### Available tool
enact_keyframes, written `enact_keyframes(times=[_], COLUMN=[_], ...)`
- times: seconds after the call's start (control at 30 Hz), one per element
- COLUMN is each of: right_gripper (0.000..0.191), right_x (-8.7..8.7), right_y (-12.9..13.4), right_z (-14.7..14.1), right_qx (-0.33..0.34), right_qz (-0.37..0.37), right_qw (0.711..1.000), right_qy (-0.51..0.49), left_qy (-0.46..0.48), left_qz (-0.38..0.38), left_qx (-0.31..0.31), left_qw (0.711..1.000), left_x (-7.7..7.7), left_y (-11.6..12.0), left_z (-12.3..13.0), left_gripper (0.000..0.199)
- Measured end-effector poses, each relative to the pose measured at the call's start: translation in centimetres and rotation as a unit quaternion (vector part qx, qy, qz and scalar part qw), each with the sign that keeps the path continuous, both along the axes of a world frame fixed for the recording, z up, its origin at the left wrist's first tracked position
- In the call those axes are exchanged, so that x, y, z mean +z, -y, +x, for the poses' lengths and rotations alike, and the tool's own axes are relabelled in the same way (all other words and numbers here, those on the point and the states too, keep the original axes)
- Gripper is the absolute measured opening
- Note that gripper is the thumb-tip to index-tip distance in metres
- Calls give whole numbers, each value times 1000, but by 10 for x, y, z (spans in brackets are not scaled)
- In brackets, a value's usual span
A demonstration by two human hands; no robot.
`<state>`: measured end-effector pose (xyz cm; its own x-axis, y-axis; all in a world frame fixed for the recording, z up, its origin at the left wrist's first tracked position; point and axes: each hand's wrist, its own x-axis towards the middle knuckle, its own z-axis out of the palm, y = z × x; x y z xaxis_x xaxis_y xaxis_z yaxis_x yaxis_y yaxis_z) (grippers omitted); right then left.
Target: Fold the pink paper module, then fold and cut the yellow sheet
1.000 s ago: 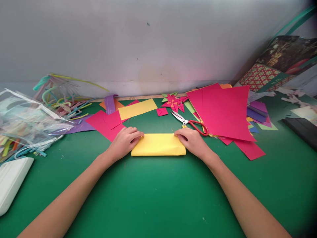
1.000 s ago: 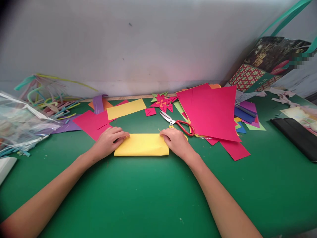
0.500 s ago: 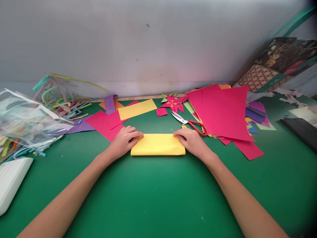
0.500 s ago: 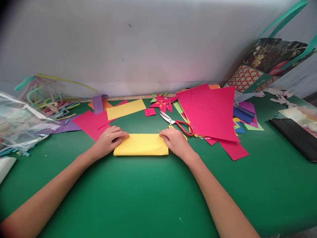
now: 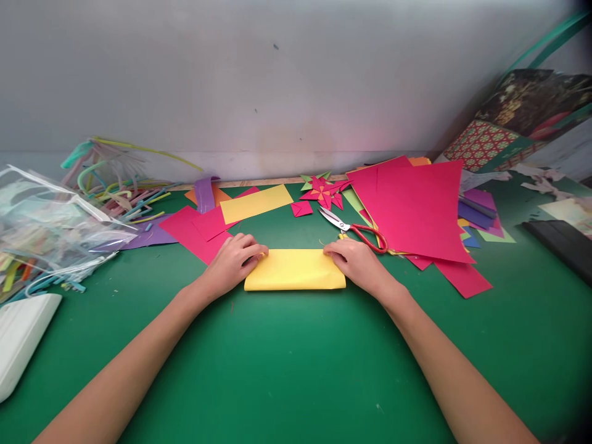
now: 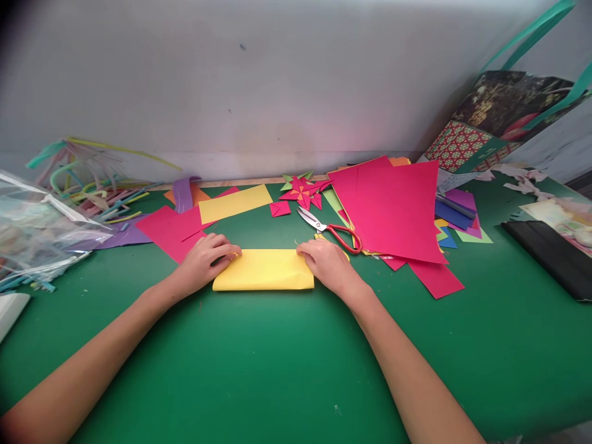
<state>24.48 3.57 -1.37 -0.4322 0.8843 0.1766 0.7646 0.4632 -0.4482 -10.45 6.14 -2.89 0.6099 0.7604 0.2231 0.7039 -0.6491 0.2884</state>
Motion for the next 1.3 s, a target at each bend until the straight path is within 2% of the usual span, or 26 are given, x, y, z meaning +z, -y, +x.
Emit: enact_keyframes(times=[0.1,0.2,0.37,0.53,0.63,0.8,1.0,1.17,1.3], right_gripper=[25,25,29,31,30,31,30,30,30], right_x=[1,2,1,0,1,5,5,3,2], right_y=[0,-1,-3,-4,-4,-4,-4,-5,-6], right_z=[2,7,13,14,13,11,11,11,11], right_qx=[-9,-13,-9,3,9,15,12,15,16], right_qz=[3,-4,-14,-15,-13,-10,-3,-2,-3], right_qw=[1000,999,999,999,999,998,998,998,998], right_qy=[22,29,29,41,51,62,61,54,52], left_qy=[11,5,-61,-120,-155,-208,-243,-226,-225], left_qz=[6,4,-12,-33,-24,4,68,77,34], left_qx=[-9,-48,-108,-128,-113,-83,-62,-29,-34], left_qw=[1000,999,992,984,981,975,966,971,973], left_x=[2,5,23,50,58,58,53,47,48], left_y=[-1,-4,-13,-14,-12,-11,-8,-6,-2], left_z=[-1,-2,0,21,42,68,83,88,93], left_gripper=[29,36,40,34,37,39,48,40,21])
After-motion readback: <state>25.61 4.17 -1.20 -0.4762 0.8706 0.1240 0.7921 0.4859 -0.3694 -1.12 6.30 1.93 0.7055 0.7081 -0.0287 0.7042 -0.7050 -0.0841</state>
